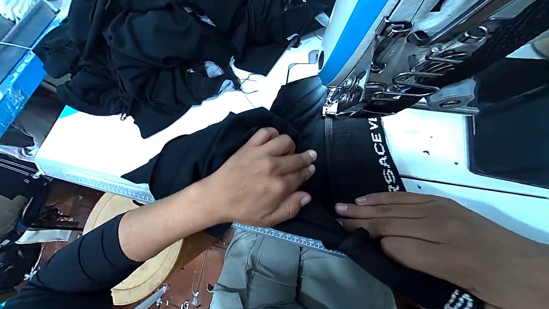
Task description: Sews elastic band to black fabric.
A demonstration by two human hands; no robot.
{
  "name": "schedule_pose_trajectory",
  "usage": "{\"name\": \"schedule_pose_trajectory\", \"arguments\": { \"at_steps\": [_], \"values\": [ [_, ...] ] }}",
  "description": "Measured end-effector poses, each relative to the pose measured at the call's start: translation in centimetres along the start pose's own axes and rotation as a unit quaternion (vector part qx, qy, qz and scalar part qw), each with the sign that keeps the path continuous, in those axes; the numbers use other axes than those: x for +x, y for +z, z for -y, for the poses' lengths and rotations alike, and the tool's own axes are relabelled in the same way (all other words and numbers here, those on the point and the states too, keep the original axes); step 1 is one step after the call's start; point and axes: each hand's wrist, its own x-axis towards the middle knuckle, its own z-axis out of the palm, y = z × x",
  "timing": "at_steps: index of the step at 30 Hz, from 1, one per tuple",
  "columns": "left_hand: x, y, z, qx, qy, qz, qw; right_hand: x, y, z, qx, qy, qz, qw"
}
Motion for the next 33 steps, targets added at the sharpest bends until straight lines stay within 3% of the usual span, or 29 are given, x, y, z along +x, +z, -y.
{"name": "schedule_pose_trajectory", "arguments": {
  "at_steps": [7, 29, 33],
  "values": [
    [-0.3, 0.6, 0.4, -0.004, -0.005, -0.030, 1.000, 0.4, -0.3, 0.0, 0.000, 0.024, -0.005, 1.000],
    [4.5, 1.1, 9.5, 0.012, 0.011, -0.056, 0.998, 4.2, -3.2, -5.6, -0.074, 0.088, -0.015, 0.993],
    [4.7, 1.6, 9.2, 0.086, 0.002, -0.134, 0.987, 4.4, -2.7, -5.6, -0.055, 0.144, -0.055, 0.986]
  ]
}}
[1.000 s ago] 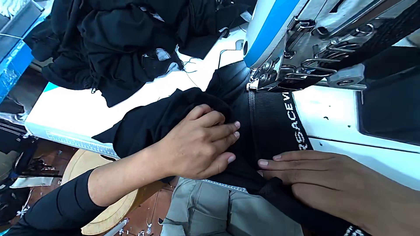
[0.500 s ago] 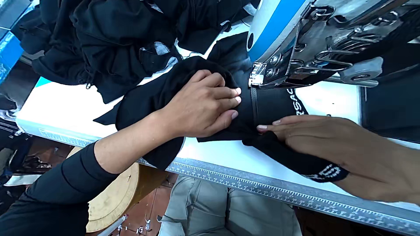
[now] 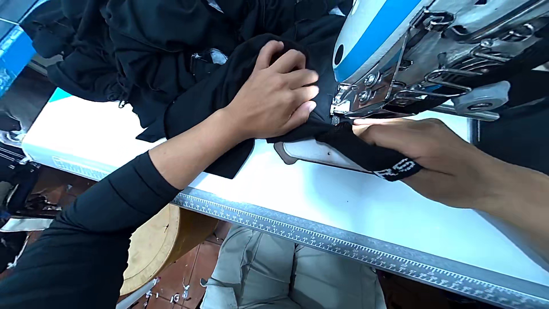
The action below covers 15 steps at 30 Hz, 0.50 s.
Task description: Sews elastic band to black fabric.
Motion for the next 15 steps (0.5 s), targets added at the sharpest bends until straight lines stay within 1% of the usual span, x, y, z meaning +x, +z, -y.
{"name": "schedule_pose_trajectory", "arguments": {
  "at_steps": [1, 2, 3, 4, 5, 6, 7, 8, 10, 11, 13, 15],
  "values": [
    [-0.4, -1.0, -1.6, 0.002, -0.003, -0.036, 0.999, -0.1, 0.1, 0.1, 0.027, 0.029, -0.009, 0.999],
    [-0.9, -2.1, -4.0, -0.028, -0.009, -0.082, 0.996, -0.1, 0.1, 0.2, 0.059, 0.052, -0.015, 0.997],
    [-1.6, -3.1, -7.0, -0.086, -0.022, -0.112, 0.990, -0.2, 0.1, 0.2, 0.094, 0.074, -0.022, 0.993],
    [-2.7, -3.7, -10.0, -0.175, -0.046, -0.104, 0.978, -0.4, 0.2, 0.2, 0.124, 0.100, -0.025, 0.987],
    [-3.6, -4.0, -12.1, -0.265, -0.069, -0.063, 0.960, -0.5, 0.1, 0.4, 0.144, 0.140, -0.022, 0.979],
    [-4.3, -4.0, -12.9, -0.301, -0.097, -0.013, 0.949, -0.6, 0.0, 0.8, 0.165, 0.191, -0.020, 0.967],
    [-4.5, -3.9, -12.7, -0.279, -0.127, 0.008, 0.952, -0.6, -0.1, 1.2, 0.184, 0.232, -0.019, 0.955],
    [-4.4, -3.8, -11.7, -0.228, -0.155, 0.010, 0.961, -0.7, -0.3, 1.6, 0.213, 0.266, -0.020, 0.940],
    [-3.3, -3.2, -8.9, -0.118, -0.180, -0.016, 0.976, -1.0, -1.0, 3.3, 0.251, 0.325, -0.024, 0.911],
    [-2.6, -2.7, -7.6, -0.070, -0.173, -0.038, 0.982, -1.1, -1.2, 3.7, 0.263, 0.337, -0.024, 0.904],
    [-1.1, -1.7, -6.1, -0.007, -0.130, -0.074, 0.989, -1.5, -1.5, 3.7, 0.282, 0.324, -0.015, 0.903],
    [0.0, -0.9, -5.1, -0.003, -0.067, -0.077, 0.995, -1.7, -1.6, 4.0, 0.263, 0.334, -0.015, 0.905]
  ]
}}
